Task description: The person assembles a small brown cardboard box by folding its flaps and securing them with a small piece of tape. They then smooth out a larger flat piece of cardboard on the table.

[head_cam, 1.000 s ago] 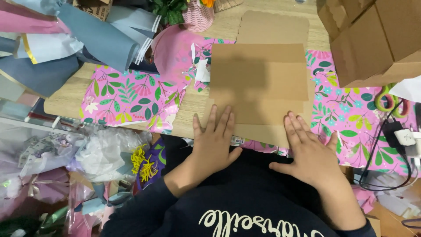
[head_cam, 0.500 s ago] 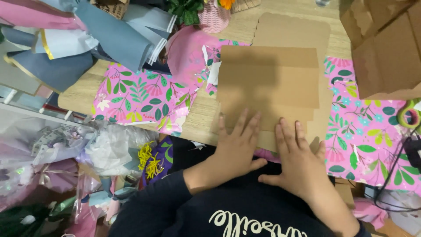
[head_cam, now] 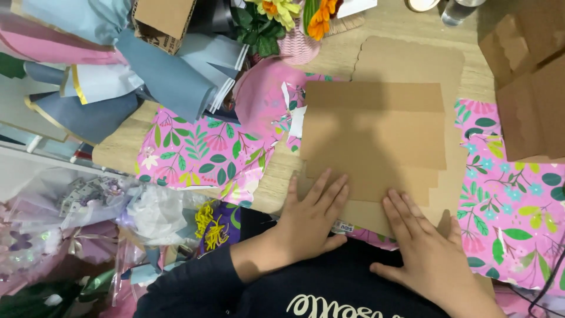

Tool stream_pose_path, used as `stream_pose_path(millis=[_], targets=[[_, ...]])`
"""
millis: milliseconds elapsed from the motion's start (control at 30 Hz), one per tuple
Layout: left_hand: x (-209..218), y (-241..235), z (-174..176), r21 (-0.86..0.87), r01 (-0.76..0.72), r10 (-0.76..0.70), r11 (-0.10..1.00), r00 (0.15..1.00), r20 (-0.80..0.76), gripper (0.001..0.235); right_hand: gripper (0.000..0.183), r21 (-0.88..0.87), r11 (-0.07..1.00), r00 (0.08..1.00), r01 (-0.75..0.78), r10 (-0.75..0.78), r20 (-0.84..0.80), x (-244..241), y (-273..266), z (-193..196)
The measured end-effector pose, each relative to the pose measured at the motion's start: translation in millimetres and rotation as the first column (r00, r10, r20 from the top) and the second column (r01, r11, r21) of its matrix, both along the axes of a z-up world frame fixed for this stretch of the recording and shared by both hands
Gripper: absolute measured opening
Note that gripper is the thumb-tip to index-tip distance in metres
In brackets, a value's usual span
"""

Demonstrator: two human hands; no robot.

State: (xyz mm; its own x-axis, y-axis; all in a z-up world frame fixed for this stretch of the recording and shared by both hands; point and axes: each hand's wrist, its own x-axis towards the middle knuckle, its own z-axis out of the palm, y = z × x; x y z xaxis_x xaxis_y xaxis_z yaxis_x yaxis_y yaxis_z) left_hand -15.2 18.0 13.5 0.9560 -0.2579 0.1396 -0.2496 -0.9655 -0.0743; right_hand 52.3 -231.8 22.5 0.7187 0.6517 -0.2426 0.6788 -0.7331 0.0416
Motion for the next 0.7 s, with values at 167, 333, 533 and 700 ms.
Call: stream_pose_path(millis=[167, 333, 533, 700], targets=[[-7, 13, -10, -0.005, -0.035, 0.035, 0.999, 0.999, -0.032, 0.104, 0.122, -0.092, 0.994, 0.994, 0.066, -0.073, -0.076, 5, -4, 10], [-15, 25, -12, -0.019, -0.075, 0.074, 0.997, 0.996, -0.039, 0.118, 0.112, -0.204, 0.966, 0.971, 0.161, -0.192, -0.140, 7, -12, 18], [-24, 39, -11, 0.021, -0.141, 0.140, 0.990, 0.990, 0.032, 0.116, 0.114, -0.181, 0.946, 0.952, 0.269, -0.290, -0.100, 12, -21, 25], [-27, 35, -9, 0.005, -0.147, 0.147, 0.989, 0.987, 0.064, 0.108, 0.117, -0.096, 0.866, 0.846, 0.490, -0.500, -0.186, 20, -26, 46]])
